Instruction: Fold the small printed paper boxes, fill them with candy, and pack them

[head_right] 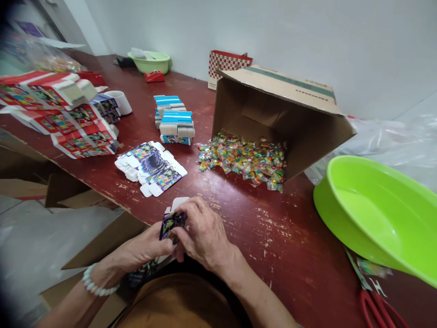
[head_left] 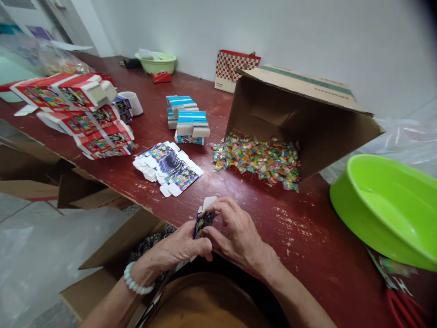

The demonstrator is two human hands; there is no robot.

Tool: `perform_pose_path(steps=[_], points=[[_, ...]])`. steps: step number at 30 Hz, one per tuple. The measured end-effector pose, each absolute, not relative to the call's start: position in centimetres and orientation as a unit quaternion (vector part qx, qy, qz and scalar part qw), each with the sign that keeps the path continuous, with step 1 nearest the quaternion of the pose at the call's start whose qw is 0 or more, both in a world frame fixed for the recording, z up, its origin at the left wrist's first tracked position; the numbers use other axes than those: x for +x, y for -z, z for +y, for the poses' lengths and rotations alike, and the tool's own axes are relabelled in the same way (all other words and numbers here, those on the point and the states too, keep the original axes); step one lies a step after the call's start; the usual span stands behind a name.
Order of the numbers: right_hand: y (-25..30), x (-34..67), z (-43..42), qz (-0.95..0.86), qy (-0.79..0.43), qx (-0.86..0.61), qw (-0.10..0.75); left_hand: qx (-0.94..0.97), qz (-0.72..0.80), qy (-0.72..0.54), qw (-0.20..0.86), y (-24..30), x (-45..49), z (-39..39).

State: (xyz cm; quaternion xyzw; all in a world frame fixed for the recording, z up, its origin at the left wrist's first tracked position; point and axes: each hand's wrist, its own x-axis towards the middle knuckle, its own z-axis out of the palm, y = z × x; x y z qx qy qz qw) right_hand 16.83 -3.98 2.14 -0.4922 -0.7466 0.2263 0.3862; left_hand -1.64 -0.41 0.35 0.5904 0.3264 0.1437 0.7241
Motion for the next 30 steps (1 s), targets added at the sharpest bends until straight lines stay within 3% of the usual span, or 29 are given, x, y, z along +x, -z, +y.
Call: perform_pose_path(steps=[9,22,26,30], points=[[-2.3,17.4,-4.2,-0.752,-0.264,-0.471,0.378,0.546,0.312,-0.112,0.770,-0.6,-1.5,-0.8],[-3.2,19.5,-2.6,-0.774,-0.405,-0.420,0.248,0.498,0.270,-0.047,0.823,0.2,-1.1,0.2],[-2.6,19.5,-2.2,-0.701,-0.540,-0.380,0.272,0.502,0.294,-0.042,0.812,-0.1,-0.8,0.0],[-1.1,18.6,-2.7,-0.633,-0.421,-0.516,0.395,0.518,0.375,-0.166,0.751,-0.5,-0.2,-0.5]])
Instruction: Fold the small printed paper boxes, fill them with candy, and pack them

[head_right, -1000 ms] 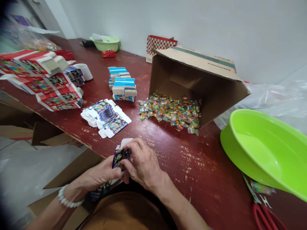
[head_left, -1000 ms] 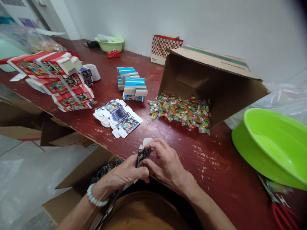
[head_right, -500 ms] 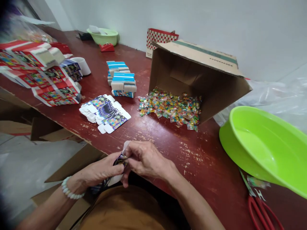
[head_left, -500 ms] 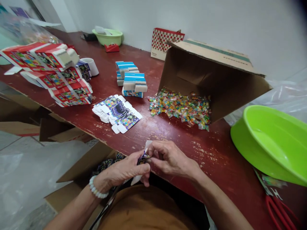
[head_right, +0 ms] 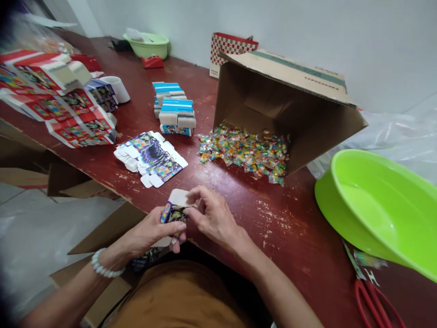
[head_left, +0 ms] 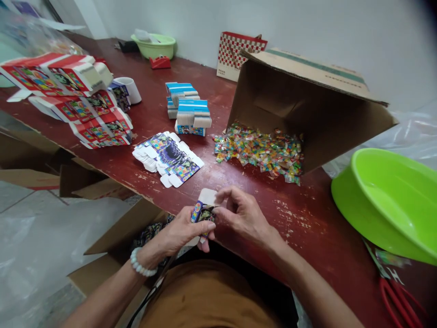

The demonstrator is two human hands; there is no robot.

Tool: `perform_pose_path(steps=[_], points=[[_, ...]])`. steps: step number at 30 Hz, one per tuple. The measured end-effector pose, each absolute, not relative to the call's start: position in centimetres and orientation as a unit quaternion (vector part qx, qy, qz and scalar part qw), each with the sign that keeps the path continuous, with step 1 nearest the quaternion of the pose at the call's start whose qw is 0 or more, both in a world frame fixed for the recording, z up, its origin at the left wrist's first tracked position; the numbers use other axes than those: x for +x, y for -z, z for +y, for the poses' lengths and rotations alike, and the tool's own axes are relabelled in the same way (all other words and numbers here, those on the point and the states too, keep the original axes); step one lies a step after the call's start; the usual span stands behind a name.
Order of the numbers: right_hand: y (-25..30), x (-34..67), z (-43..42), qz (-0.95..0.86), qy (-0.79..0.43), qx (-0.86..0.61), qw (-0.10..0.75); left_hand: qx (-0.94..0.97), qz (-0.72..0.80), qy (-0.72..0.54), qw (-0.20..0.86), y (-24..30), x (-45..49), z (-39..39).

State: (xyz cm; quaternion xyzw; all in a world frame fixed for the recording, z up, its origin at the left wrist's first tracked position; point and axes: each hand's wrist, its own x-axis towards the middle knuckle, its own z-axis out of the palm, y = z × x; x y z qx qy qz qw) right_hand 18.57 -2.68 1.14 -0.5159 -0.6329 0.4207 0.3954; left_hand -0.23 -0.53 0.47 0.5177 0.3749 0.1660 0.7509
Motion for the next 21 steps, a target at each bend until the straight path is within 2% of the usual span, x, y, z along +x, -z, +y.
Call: perform_pose_path(steps=[2,5,9,12,18,21], points=[[-0.3,17.9,-3.1,-0.606,-0.380,-0.553,0.427,0.488,0.399,-0.212,0.747,-0.5,0.3,-0.8],[0.6,17.2,-3.4,-0.595,-0.408,-0.541,0.433,0.481,0.414,-0.244,0.733,-0.2,0.9,-0.9],[0.7,17.4,-3.3,-0.587,-0.357,-0.582,0.434,0.504,0.423,-0.312,0.686,0.7,0.8,-0.9],[0.8,17.5,-3.2,-0.573,-0.392,-0.581,0.425,0.464,0.441,-0.391,0.661,1.0,0.8,-1.5],[1.9,15.4,-3.5,-0.429,-0.476,-0.516,0.569,0.476,0.456,-0.424,0.621,0.6,1.0,-2.4],[2.3,15.2,-3.4,-0.441,-0.476,-0.486,0.586,0.489,0.445,-0.426,0.618,0.7,0.7,-1.9]])
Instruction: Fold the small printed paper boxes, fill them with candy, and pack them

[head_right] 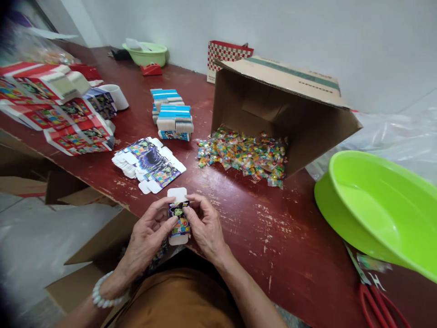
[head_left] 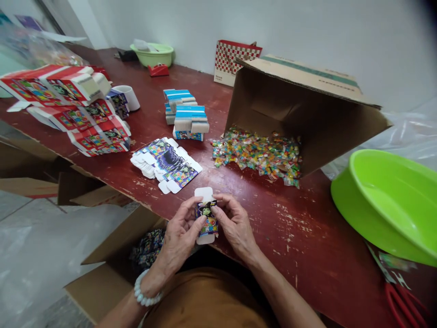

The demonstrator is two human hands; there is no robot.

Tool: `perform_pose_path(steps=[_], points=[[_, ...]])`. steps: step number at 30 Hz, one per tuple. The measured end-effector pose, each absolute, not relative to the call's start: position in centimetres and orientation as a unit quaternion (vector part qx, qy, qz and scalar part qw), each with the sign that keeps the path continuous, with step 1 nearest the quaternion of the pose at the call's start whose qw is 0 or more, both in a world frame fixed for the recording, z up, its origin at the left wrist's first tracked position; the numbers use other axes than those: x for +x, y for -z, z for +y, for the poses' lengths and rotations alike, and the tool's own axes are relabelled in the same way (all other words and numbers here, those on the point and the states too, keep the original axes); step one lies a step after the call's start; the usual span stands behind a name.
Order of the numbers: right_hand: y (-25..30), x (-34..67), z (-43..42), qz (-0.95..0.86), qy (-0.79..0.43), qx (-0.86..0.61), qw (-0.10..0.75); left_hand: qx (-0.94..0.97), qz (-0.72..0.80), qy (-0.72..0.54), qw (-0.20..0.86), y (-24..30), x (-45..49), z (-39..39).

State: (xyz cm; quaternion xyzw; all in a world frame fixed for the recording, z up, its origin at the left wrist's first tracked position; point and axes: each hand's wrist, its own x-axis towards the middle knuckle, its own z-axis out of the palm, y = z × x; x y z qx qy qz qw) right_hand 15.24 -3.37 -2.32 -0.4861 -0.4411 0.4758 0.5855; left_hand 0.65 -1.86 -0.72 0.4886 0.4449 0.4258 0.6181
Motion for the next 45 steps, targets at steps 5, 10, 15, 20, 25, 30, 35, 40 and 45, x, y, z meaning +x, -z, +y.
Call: perform_pose_path(steps=[5,10,15,20,25,30,35,40,45], points=[[2.0,16.8,-2.4,-0.421,-0.523,-0.523,0.525,0.470,0.430,-0.370,0.677,1.2,0.2,-1.2],[1.4,17.4,-1.2,-0.355,-0.606,-0.488,0.518,0.481,0.441,-0.393,0.648,0.9,0.5,-0.8],[1.3,16.9,-1.5,-0.438,-0.552,-0.483,0.520,0.377,0.407,-0.389,0.736,0.3,0.6,-0.9],[1.1,17.2,-1.9,-0.578,-0.448,-0.500,0.464,0.301,0.398,-0.259,0.827,0.7,0.7,-1.3],[0.1,17.0,-1.2,-0.470,-0.586,-0.486,0.446,0.326,0.407,-0.269,0.810,1.5,0.9,-1.0],[-0.4,16.4,-0.5,-0.392,-0.635,-0.501,0.439,0.384,0.412,-0.272,0.780,1.7,0.7,-0.7],[0.2,16.3,-1.0,-0.461,-0.576,-0.491,0.463,0.429,0.421,-0.282,0.747,2.0,0.3,-0.5],[0.0,16.7,-1.5,-0.618,-0.466,-0.422,0.472,0.411,0.436,-0.297,0.744,1.7,0.7,-0.4],[0.7,17.5,-1.0,-0.684,-0.408,-0.418,0.437,0.300,0.433,-0.354,0.773,1.4,1.7,-0.6]])
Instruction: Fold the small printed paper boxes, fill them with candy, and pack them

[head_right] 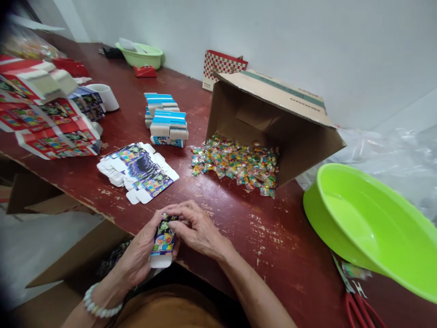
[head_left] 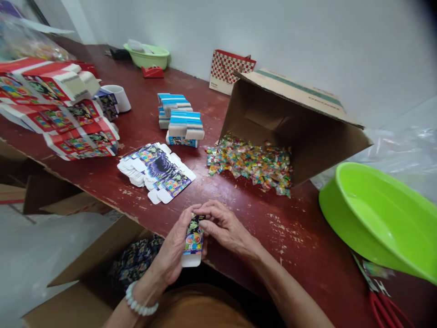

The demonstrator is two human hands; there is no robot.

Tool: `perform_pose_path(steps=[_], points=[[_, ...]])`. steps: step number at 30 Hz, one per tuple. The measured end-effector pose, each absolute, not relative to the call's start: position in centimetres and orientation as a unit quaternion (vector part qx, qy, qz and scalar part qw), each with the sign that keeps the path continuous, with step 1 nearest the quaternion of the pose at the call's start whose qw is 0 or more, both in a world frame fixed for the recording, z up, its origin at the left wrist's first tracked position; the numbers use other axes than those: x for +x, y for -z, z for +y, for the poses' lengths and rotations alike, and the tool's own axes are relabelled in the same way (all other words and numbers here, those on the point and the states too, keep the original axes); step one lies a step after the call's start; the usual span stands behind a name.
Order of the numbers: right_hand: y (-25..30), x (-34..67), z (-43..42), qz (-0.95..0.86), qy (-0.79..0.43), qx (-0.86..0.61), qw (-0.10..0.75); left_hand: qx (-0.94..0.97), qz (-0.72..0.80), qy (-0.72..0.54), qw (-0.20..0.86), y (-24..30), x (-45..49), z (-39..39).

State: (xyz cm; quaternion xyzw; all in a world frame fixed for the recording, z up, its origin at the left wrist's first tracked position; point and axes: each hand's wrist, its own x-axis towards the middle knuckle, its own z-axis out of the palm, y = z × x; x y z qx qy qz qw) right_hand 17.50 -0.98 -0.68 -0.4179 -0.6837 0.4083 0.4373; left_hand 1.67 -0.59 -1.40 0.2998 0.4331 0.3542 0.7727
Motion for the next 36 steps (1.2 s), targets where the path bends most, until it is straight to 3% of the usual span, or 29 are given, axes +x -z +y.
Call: perform_pose_path(steps=[3,5,8,11,14,17,19,21,24,27,30,36], points=[[1.7,20.0,2.0,-0.693,-0.332,-0.495,0.405,0.250,0.398,-0.372,0.800,1.1,1.8,-1.1],[2.3,22.4,5.0,-0.658,-0.178,-0.608,0.407,0.238,0.382,-0.339,0.826,1.0,1.4,-1.8],[3.1,25.6,9.5,-0.616,0.006,-0.733,0.290,0.234,0.361,-0.261,0.864,1.6,0.2,-2.9],[4.0,27.2,11.4,-0.628,0.048,-0.747,0.213,0.256,0.346,-0.220,0.875,3.1,-1.7,-3.7],[4.9,27.2,10.5,-0.658,0.033,-0.717,0.228,0.347,0.351,-0.178,0.851,4.0,-4.1,-3.6],[5.0,26.9,8.2,-0.663,0.025,-0.698,0.269,0.511,0.373,-0.046,0.773,3.6,-6.7,-3.0],[4.2,26.2,6.2,-0.625,0.006,-0.681,0.381,0.573,0.369,0.015,0.732,3.0,-8.3,-2.5],[2.7,24.5,3.6,-0.569,-0.141,-0.668,0.458,0.580,0.367,0.005,0.728,2.7,-9.2,-2.1],[0.5,20.4,-0.4,-0.476,-0.420,-0.591,0.499,0.487,0.373,-0.119,0.781,2.6,-9.0,-2.0],[-0.1,16.7,-2.8,-0.436,-0.521,-0.532,0.505,0.376,0.366,-0.238,0.817,2.4,-7.4,-2.1],[0.2,15.3,-3.2,-0.481,-0.490,-0.535,0.492,0.372,0.358,-0.275,0.811,1.9,-5.6,-2.4],[-0.7,16.2,-2.8,-0.697,-0.316,-0.507,0.396,0.427,0.346,-0.294,0.782,1.8,-3.0,-2.8]])
